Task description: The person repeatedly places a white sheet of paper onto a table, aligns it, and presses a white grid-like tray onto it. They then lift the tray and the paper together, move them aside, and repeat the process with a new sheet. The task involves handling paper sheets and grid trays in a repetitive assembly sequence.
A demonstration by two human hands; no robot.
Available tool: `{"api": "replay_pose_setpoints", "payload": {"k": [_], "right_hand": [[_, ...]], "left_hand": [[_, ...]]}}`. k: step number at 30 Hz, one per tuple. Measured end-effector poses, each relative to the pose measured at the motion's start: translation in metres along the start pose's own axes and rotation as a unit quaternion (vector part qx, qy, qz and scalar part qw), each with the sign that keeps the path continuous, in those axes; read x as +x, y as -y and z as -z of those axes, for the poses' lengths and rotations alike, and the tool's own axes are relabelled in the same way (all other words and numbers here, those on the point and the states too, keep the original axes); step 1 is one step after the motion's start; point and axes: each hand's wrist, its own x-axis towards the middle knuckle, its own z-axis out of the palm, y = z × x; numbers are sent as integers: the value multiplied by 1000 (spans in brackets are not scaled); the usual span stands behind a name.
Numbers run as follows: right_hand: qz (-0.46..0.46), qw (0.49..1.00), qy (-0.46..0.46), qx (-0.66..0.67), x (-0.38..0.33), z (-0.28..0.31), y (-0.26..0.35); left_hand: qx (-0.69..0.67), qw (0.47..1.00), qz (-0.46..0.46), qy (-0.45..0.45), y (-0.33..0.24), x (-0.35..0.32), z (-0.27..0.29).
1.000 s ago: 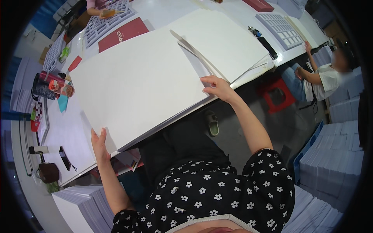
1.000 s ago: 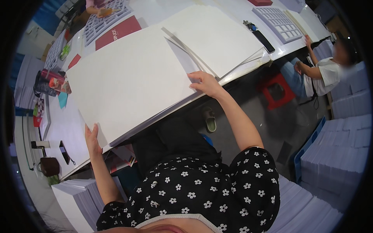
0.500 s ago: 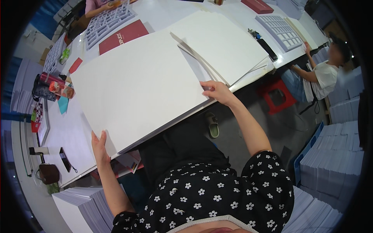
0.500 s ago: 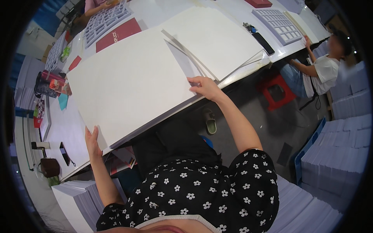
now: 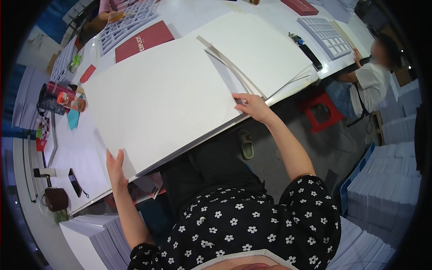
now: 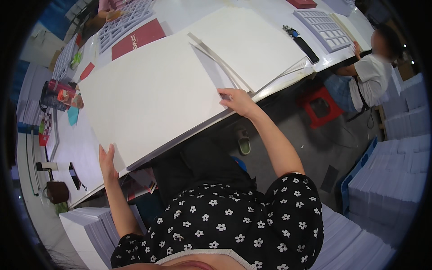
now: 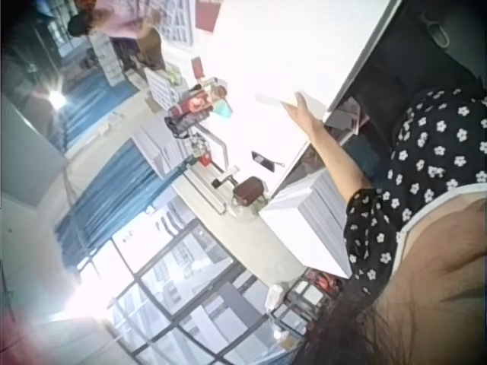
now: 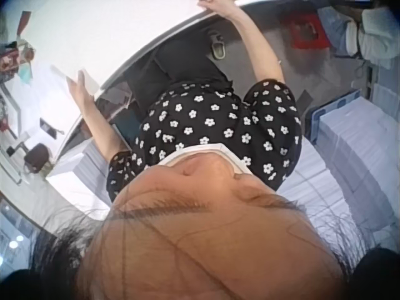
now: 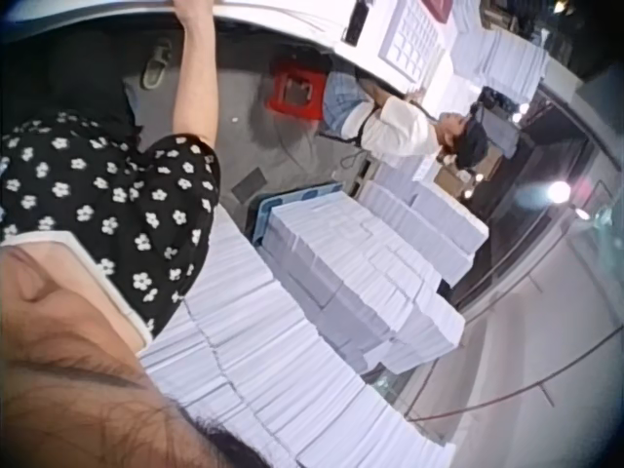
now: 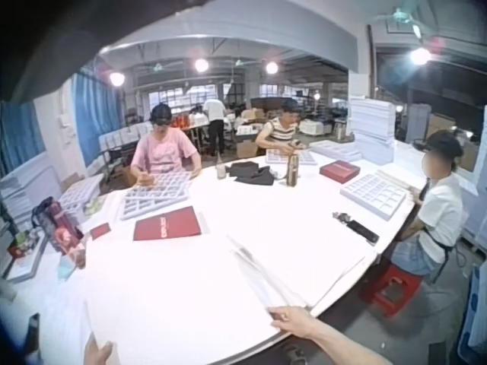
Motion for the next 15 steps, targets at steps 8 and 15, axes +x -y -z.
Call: {"api": "replay_pose_setpoints", "payload": {"k": [8, 15], "right_hand": [[126, 934, -152, -296, -22, -22, 20], [221, 907, -98, -346, -60, -62, 34]], "left_hand": [[59, 998, -23, -8, -2, 1, -3], [50, 999, -13, -15, 0, -1, -2]]}}
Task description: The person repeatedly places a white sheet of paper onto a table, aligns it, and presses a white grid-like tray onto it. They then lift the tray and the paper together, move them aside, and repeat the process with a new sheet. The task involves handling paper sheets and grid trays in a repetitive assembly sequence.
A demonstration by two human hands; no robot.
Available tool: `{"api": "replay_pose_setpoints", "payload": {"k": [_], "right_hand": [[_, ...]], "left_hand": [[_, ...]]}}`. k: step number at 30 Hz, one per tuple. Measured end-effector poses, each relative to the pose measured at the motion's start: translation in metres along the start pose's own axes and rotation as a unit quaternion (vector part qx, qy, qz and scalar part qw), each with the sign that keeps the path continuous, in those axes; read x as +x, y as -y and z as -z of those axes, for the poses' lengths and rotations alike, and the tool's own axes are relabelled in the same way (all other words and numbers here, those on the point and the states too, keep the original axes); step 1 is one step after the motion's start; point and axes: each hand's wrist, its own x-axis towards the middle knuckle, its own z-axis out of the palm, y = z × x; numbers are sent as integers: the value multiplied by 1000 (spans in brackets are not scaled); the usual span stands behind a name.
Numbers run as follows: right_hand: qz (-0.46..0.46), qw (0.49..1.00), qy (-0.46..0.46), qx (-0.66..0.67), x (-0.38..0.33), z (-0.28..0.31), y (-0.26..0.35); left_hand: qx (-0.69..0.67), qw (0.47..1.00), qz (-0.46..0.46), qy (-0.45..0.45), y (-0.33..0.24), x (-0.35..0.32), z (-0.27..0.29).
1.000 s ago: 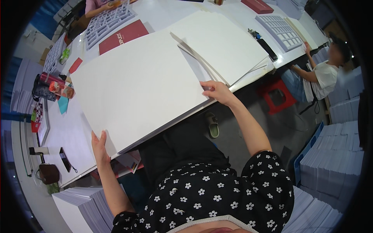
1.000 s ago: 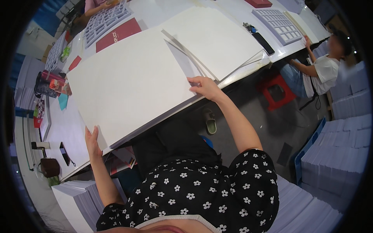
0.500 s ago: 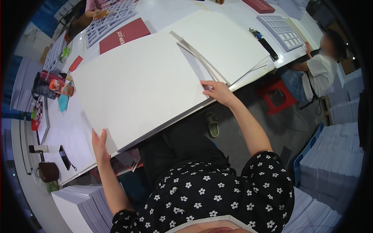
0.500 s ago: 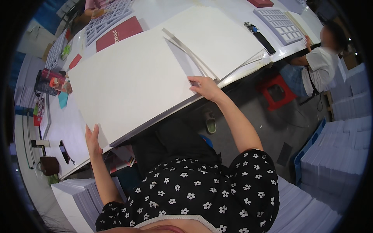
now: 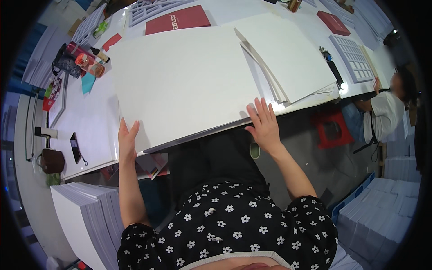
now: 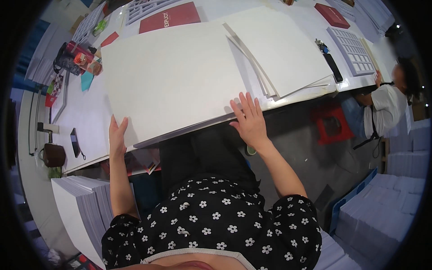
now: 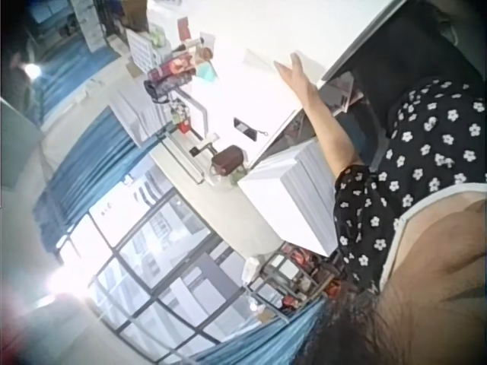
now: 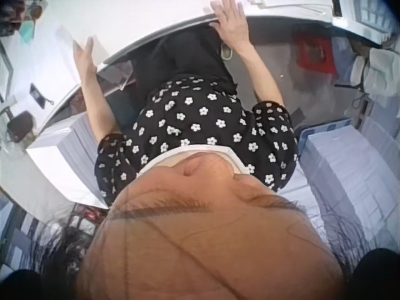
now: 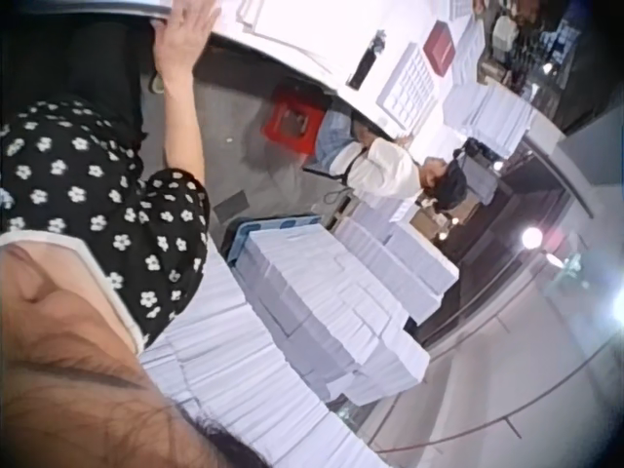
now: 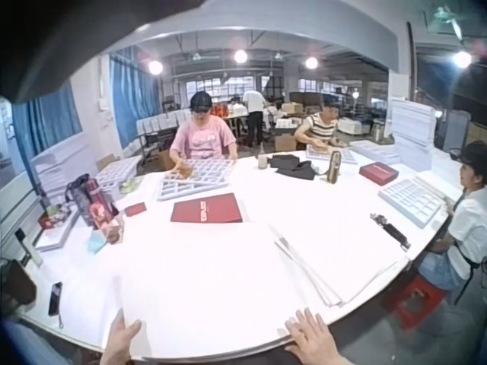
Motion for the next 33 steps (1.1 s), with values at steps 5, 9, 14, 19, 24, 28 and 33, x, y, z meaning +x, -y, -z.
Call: {"api": "replay_pose_setpoints", "payload": {"k": [5, 9, 14, 19, 24, 28, 33], "right_hand": [[26, 999, 31, -8, -6, -9, 0], [23, 999, 28, 3, -6, -13, 0], [24, 999, 30, 5, -7, -15, 0], [21, 999, 37, -8, -6, -15, 4], [19, 999, 41, -22, -5, -14, 4], [21, 998, 52, -31, -3, -13, 7], [18, 997, 65, -41, -1, -11, 9]], "left_hand": [[-5, 1000, -1, -4, 4, -1, 2], [8, 1000, -2, -4, 9, -2, 2], [16, 1000, 4, -5, 14, -1, 2], [2, 1000, 25, -8, 17, 2, 4], [6, 1000, 28, -7, 17, 4, 2], [49, 999, 4, -8, 28, 7, 10], [154, 986, -59, -40, 32, 7, 6]]}}
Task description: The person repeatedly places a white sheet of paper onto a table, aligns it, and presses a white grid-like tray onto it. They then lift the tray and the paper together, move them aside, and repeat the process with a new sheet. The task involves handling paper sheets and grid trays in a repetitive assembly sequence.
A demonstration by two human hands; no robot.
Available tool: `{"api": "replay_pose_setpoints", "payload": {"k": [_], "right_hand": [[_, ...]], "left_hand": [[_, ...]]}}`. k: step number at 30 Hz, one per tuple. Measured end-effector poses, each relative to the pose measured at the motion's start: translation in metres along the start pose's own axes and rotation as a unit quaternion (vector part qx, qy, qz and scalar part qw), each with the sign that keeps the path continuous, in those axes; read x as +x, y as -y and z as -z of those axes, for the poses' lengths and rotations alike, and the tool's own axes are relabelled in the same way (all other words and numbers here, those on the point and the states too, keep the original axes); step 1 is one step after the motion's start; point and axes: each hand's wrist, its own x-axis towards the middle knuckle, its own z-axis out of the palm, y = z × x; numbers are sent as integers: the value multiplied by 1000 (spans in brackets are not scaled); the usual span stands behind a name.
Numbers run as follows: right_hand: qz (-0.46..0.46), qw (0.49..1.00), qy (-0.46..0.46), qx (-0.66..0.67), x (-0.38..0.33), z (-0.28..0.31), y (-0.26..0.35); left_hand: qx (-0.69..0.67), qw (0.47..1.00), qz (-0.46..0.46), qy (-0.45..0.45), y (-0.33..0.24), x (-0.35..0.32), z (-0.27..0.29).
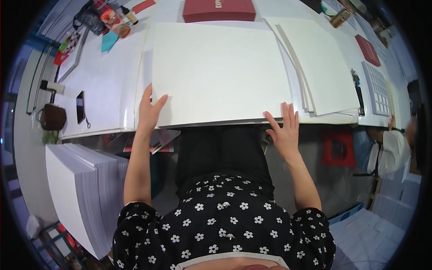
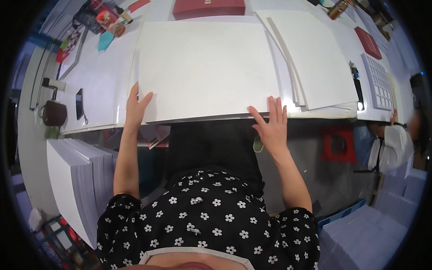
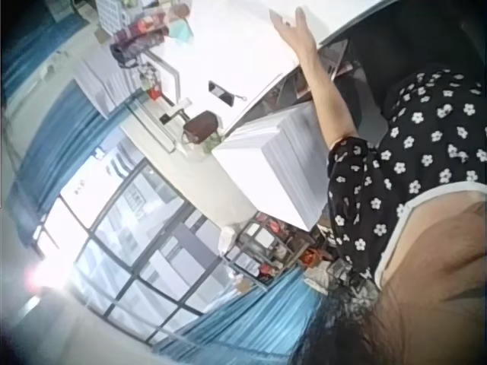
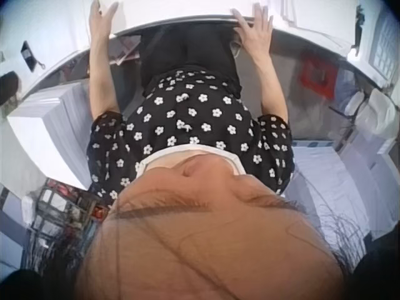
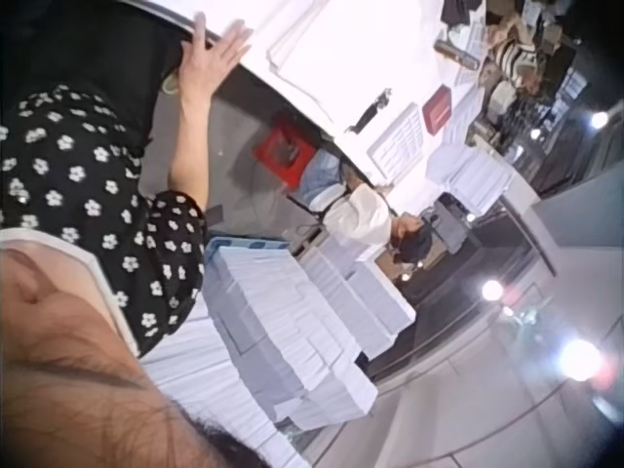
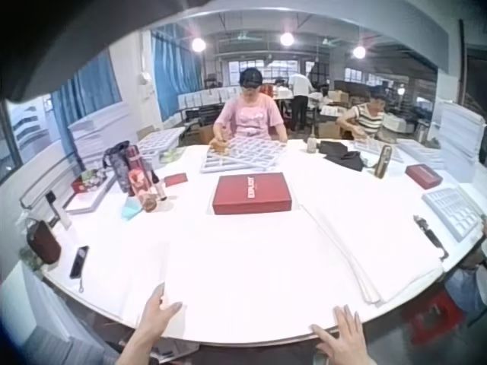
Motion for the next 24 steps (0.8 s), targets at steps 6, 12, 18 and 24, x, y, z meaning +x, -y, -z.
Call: {"api": "replay_pose_setpoints", "payload": {"k": [6, 12, 18, 24], "right_hand": [[-3, 1000, 15, -8, 2, 4, 4], [-17, 999, 16, -38, 6, 11, 23], [41, 999, 29, -11, 22, -6, 83], [77, 996, 29, 25, 37, -19, 115]], "left_hand": [[-5, 1000, 5, -2, 13, -2, -3], [-44, 999, -14, 8, 38, 1, -1], [-61, 998, -2, 28, 54, 0, 4], [-59, 997, 12, 50, 45, 0, 1]]}}
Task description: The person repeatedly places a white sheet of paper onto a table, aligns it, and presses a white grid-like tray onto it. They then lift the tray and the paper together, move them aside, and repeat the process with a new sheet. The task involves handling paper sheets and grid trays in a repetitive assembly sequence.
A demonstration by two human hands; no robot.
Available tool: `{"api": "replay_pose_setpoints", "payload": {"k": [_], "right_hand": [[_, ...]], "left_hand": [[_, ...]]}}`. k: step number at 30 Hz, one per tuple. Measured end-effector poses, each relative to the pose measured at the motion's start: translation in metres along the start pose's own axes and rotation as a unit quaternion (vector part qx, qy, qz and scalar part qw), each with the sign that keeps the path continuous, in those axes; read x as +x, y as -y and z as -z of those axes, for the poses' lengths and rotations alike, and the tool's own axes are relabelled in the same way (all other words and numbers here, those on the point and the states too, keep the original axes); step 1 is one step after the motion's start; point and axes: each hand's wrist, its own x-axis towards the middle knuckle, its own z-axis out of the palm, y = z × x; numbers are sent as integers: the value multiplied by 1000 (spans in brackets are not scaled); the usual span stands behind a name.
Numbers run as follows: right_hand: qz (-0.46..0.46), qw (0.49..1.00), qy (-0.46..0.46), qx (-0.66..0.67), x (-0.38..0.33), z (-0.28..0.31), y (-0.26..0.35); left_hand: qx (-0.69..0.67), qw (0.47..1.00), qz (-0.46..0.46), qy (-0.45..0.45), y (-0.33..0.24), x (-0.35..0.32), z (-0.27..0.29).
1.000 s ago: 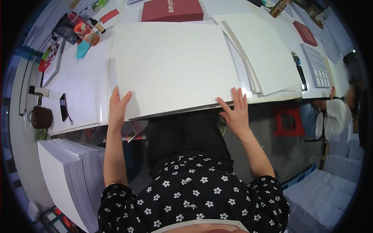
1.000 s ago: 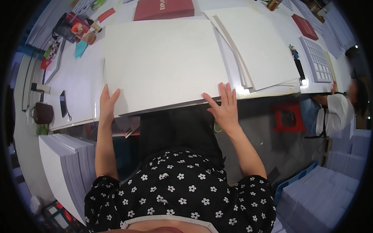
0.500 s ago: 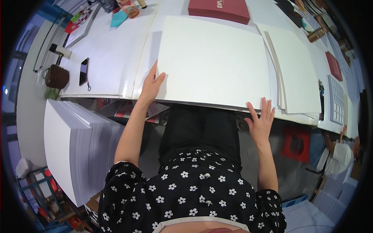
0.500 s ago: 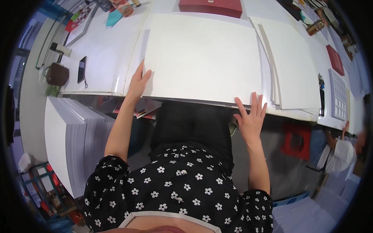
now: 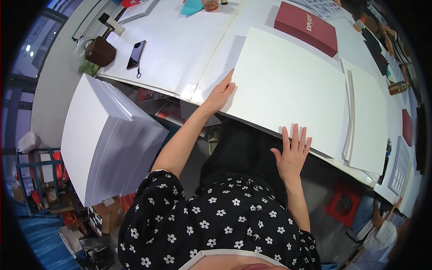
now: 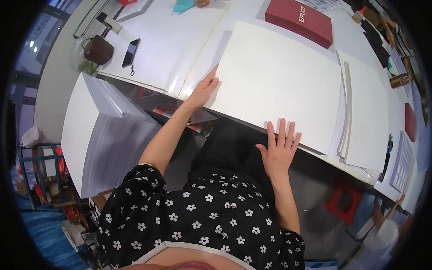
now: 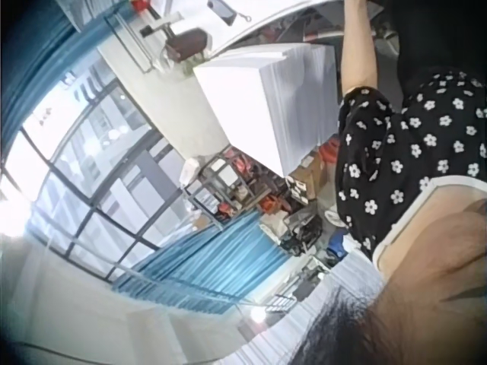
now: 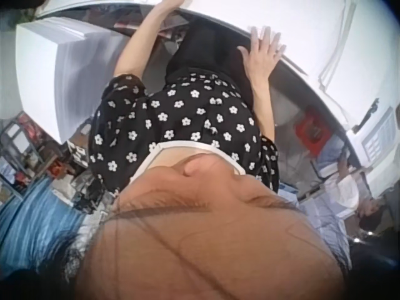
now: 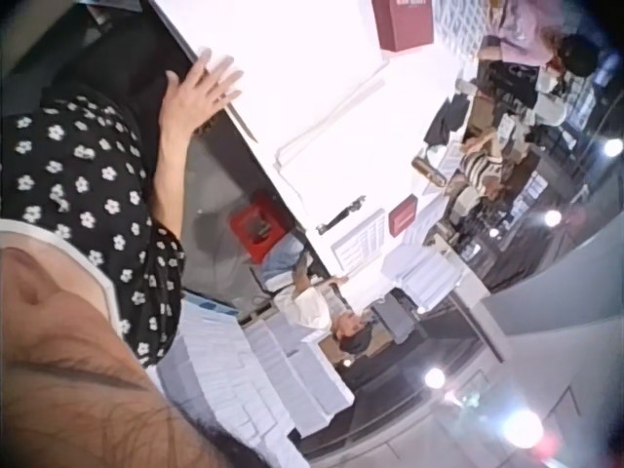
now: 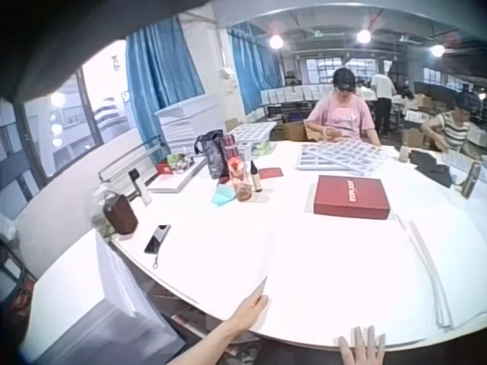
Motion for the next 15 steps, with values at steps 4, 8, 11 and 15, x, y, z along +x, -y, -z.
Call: {"api": "replay_pose_setpoints", "payload": {"k": [4, 8, 11, 15], "right_hand": [[-1, 1000, 5, -7, 1, 0, 2], [4, 1000, -2, -6, 1, -2, 1], [4, 1000, -5, -7, 0, -3, 1], [-6, 1000, -2, 2, -1, -4, 0]], "left_hand": [[33, 999, -8, -6, 5, -1, 2], [47, 999, 7, -6, 0, -2, 2], [59, 998, -1, -8, -3, -3, 0], [162, 986, -39, -25, 22, 5, 1]]}}
